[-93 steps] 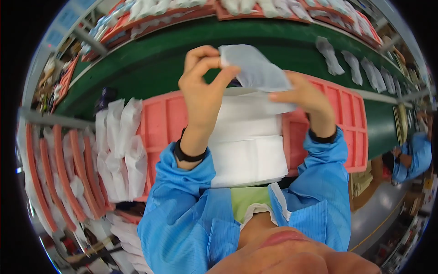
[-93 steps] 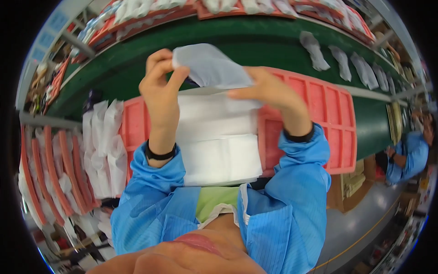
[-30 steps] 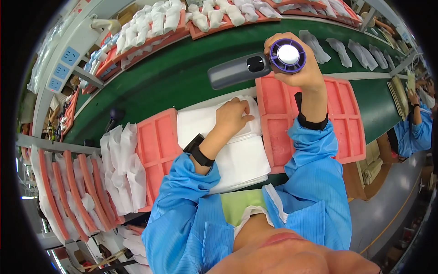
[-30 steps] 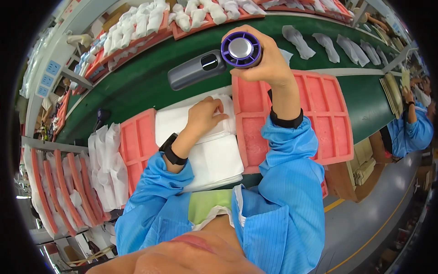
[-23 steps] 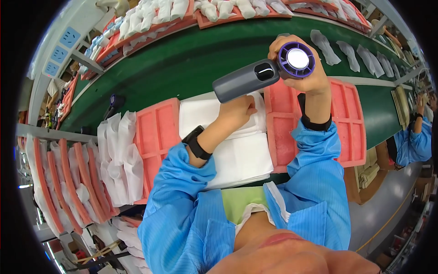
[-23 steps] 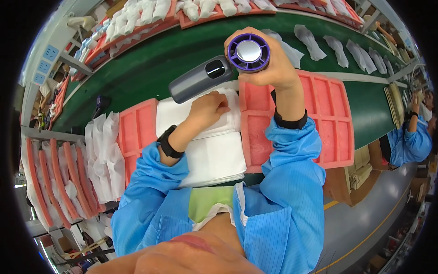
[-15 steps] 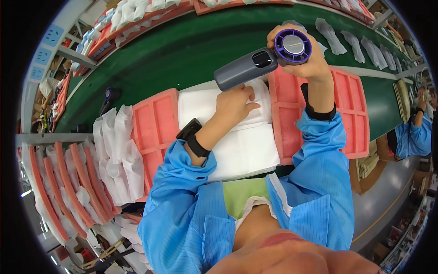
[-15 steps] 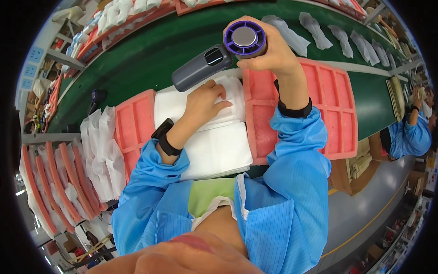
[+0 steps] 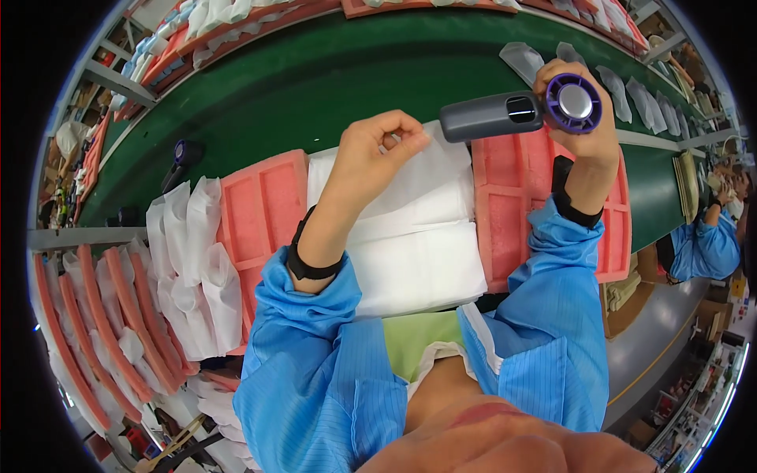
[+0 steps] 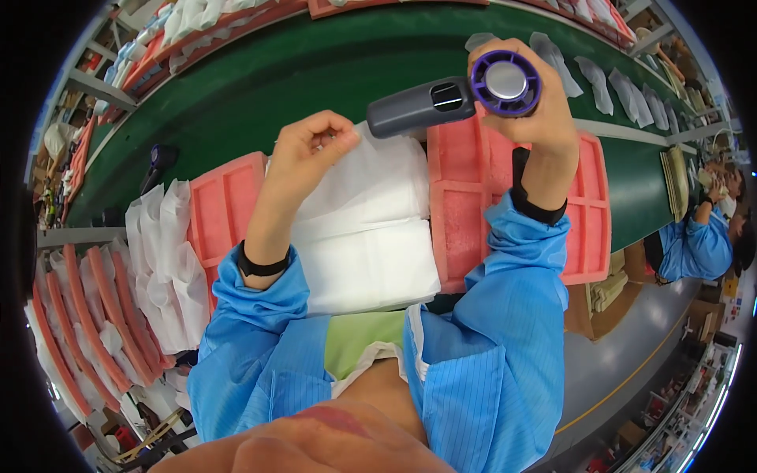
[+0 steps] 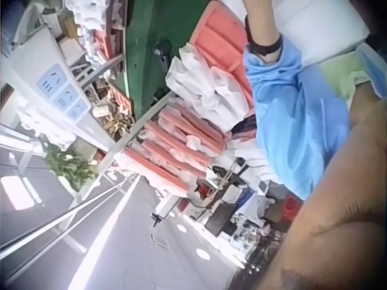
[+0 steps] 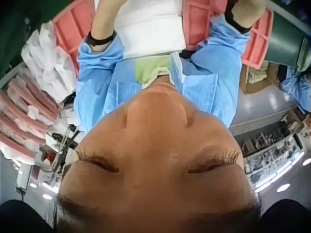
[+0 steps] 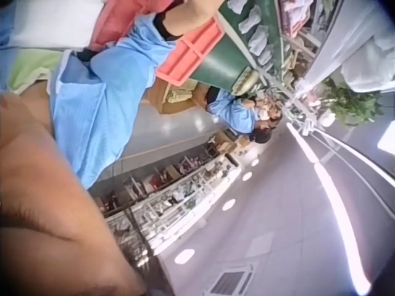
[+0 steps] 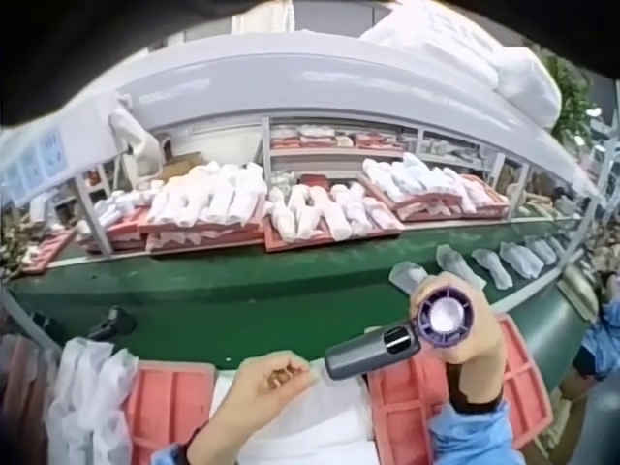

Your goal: The person picks up a hair dryer, pulls a white protective bag over it by hand, and sets it aside, repeating the process for several more hair dryers.

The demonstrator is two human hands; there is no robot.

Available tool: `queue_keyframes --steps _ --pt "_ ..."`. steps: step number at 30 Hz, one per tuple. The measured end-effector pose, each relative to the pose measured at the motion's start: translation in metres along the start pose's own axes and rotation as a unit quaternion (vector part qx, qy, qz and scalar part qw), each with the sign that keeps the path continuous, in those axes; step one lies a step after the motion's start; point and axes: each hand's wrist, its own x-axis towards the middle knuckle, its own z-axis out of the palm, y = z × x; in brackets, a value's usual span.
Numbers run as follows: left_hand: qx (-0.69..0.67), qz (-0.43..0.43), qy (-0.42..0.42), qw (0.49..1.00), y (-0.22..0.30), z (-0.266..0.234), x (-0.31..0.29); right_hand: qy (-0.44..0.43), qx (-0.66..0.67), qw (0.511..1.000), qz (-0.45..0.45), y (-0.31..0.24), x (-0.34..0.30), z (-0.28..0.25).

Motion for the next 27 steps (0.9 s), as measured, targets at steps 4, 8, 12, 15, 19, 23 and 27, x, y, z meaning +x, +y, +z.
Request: queue_keyframes --steps 4,8,12,15,19,23,27 --pt "-0.122 -0.023 0.068 0.990 0.027 -0.001 -0.002 -0.035 -0.011 0.999 -0.034 -0.013 0.007 0.029" --pt "-0.265 -0.017 0.157 0.951 0.039 0.001 -0.008 -0.055 -0.031 0.995 -0.083 -0.015 0.021 0.085" --pt "-0.388 -0.001 0.144 0.910 0.045 0.000 -0.010 0.001 -0.144 0.986 -0.081 -0.017 0.016 0.121" --pt "-0.380 0.018 0.130 0.916 0.042 0.004 -0.015 0.028 -0.203 0.977 -0.061 -0.021 0.012 0.136" --pt "-0.129 0.117 0.163 0.971 0.033 0.023 -0.023 0.064 -0.266 0.960 -0.068 -0.015 0.012 0.134" --pt "0.211 0.279 0.206 0.914 0.023 0.039 -0.020 0.115 -0.301 0.943 -0.084 -0.006 0.014 0.124" --pt "0.185 0.283 0.203 0.919 0.027 0.041 -0.019 0.142 -0.235 0.961 -0.021 -0.005 0.010 0.126"
